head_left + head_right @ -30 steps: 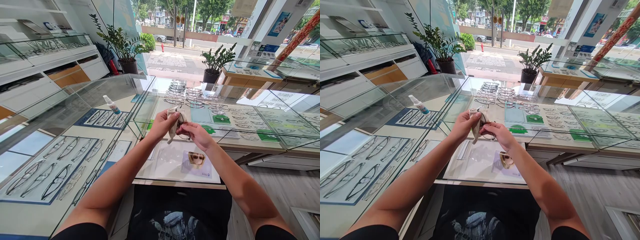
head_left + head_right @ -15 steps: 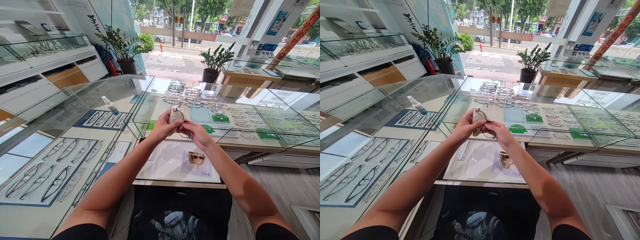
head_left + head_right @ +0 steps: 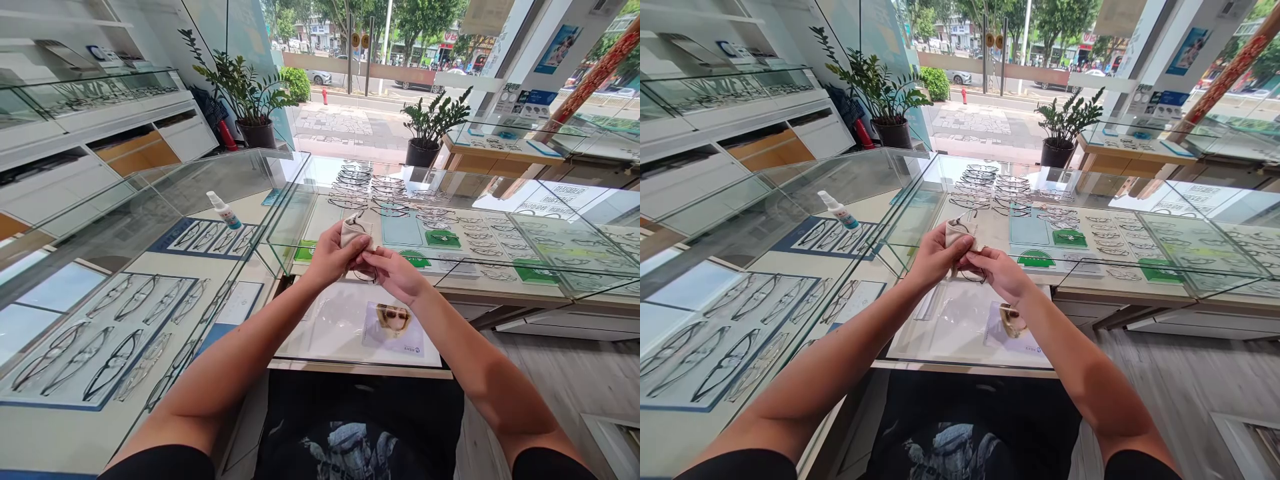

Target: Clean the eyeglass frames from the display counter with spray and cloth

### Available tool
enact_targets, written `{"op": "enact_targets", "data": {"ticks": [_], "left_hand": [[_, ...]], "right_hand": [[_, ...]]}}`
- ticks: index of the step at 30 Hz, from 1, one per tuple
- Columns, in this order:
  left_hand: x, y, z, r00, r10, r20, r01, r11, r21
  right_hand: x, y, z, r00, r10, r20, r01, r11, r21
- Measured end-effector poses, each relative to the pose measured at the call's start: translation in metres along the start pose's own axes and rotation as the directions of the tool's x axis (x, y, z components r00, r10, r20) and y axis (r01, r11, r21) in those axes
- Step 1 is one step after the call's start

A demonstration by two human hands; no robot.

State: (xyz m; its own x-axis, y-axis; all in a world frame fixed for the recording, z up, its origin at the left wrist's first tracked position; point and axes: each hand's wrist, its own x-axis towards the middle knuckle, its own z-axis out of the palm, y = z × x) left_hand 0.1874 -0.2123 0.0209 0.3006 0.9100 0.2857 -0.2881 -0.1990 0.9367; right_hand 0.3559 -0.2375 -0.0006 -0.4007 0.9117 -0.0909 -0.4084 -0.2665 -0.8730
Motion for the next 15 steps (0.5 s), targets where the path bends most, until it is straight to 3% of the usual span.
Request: {"op": "enact_targets", "data": {"ticks": [4,6,12,15], "left_hand": [[-0.001,-0.003,0.0,0.994,0.079,-0.077,-0.073,0.994,0.086],[0.001,-0.004,-0.003,0.995,0.08,-0.06,-0.073,0.992,0.108],[0.011,-0.001,-0.022,0.978,-0.042,0.205,0.05,0.998,-0.034],[0.012,0.001,-0.025,0.961,-0.062,0.27,0.085,0.994,-0.073]], "right_hand": [[-0.003,-0.002,0.007,1.0,0.008,0.012,-0.008,1.0,-0.012],[-0.003,-0.004,0.007,1.0,-0.001,-0.009,0.001,1.0,-0.008],[-0.003,-0.012,-0.001,0.995,-0.032,-0.099,0.032,0.999,-0.001],[-0.002,-0.012,-0.004,0.994,-0.031,-0.108,0.033,0.999,0.014]]}}
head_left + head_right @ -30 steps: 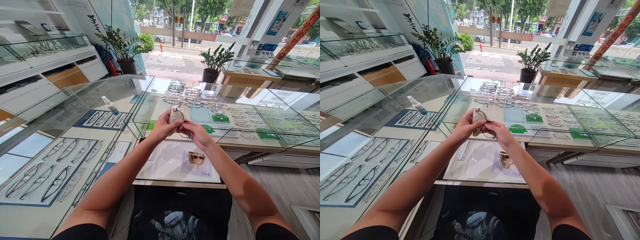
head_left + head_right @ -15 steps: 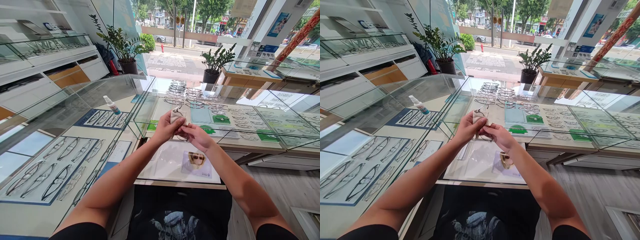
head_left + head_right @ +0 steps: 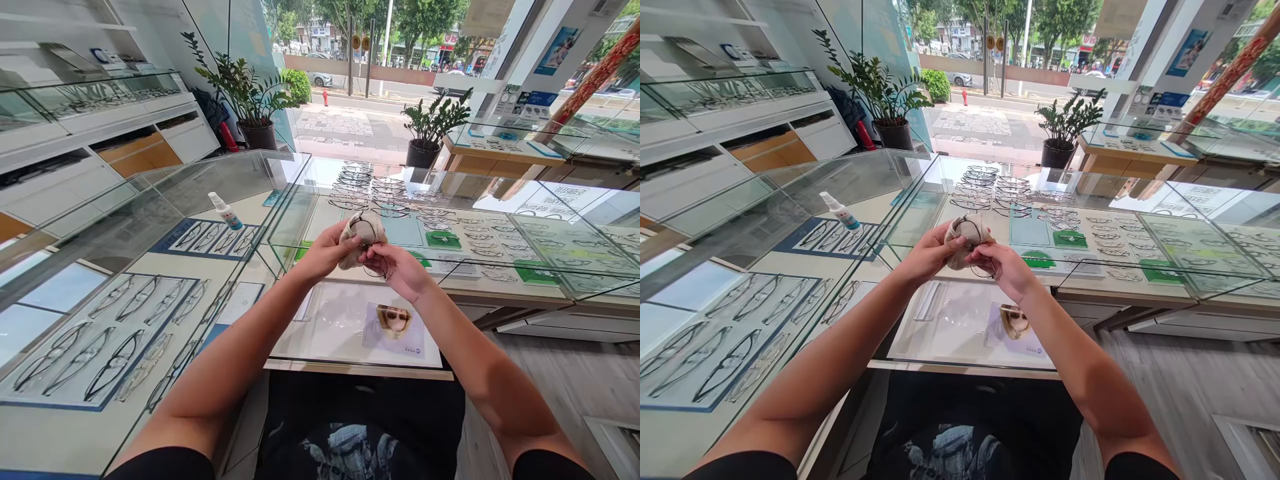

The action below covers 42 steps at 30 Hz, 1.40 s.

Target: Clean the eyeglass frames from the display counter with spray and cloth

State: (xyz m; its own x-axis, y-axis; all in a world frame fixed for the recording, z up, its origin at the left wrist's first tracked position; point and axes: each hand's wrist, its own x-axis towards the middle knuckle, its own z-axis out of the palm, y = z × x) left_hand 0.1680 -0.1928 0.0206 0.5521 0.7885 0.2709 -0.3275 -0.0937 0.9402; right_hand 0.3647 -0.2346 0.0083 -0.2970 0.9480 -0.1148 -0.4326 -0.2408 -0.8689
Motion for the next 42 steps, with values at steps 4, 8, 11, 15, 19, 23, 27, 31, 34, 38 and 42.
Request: {"op": "enact_targets", "data": {"ticks": [4,8,11,15,19,23,27,31,34,38,42], "left_hand": [[-0.001,0.002,0.007,1.0,0.003,-0.025,-0.003,1.0,-0.003],[-0.002,0.002,0.017,0.993,0.022,-0.115,-0.019,1.0,0.025],[-0.003,0.0,0.022,0.98,0.044,-0.192,-0.033,0.997,0.064],[-0.004,-0.002,0.03,0.956,0.105,-0.273,-0.076,0.99,0.117],[-0.008,-0.001,0.036,0.923,0.159,-0.35,-0.096,0.977,0.19],[-0.008,0.001,0.033,0.914,0.178,-0.364,-0.1,0.969,0.224],[-0.003,0.004,0.017,0.975,0.107,-0.193,-0.078,0.985,0.157],[0.0,0.007,0.007,0.999,0.025,-0.048,-0.022,0.998,0.056],[-0.001,0.008,0.011,0.998,0.014,-0.055,-0.012,0.999,0.035],[-0.003,0.005,0.024,0.986,0.053,-0.161,-0.041,0.996,0.076],[-0.003,0.001,0.031,0.95,0.147,-0.276,-0.105,0.981,0.163]], "right_hand": [[0.002,0.004,0.0,1.0,0.008,0.019,-0.009,0.999,0.036],[0.002,0.009,0.002,0.997,0.027,0.069,-0.031,0.998,0.059],[0.002,0.011,0.005,0.993,0.036,0.11,-0.041,0.998,0.043],[0.0,0.013,0.011,0.994,0.029,0.104,-0.031,0.999,0.02],[-0.002,0.013,0.016,0.994,0.016,0.107,-0.012,0.999,-0.032],[-0.004,0.009,0.015,0.995,0.017,0.102,-0.013,0.999,-0.04],[-0.003,0.002,0.007,0.998,0.009,0.064,-0.008,1.0,-0.024],[0.0,-0.001,-0.002,0.997,0.019,0.074,-0.019,1.0,0.0],[0.001,0.0,-0.004,0.996,0.033,0.08,-0.035,0.999,0.019],[0.002,0.003,0.0,0.994,0.032,0.102,-0.035,0.999,0.034],[0.001,0.009,0.009,0.993,0.005,0.12,-0.007,1.0,0.017]]}}
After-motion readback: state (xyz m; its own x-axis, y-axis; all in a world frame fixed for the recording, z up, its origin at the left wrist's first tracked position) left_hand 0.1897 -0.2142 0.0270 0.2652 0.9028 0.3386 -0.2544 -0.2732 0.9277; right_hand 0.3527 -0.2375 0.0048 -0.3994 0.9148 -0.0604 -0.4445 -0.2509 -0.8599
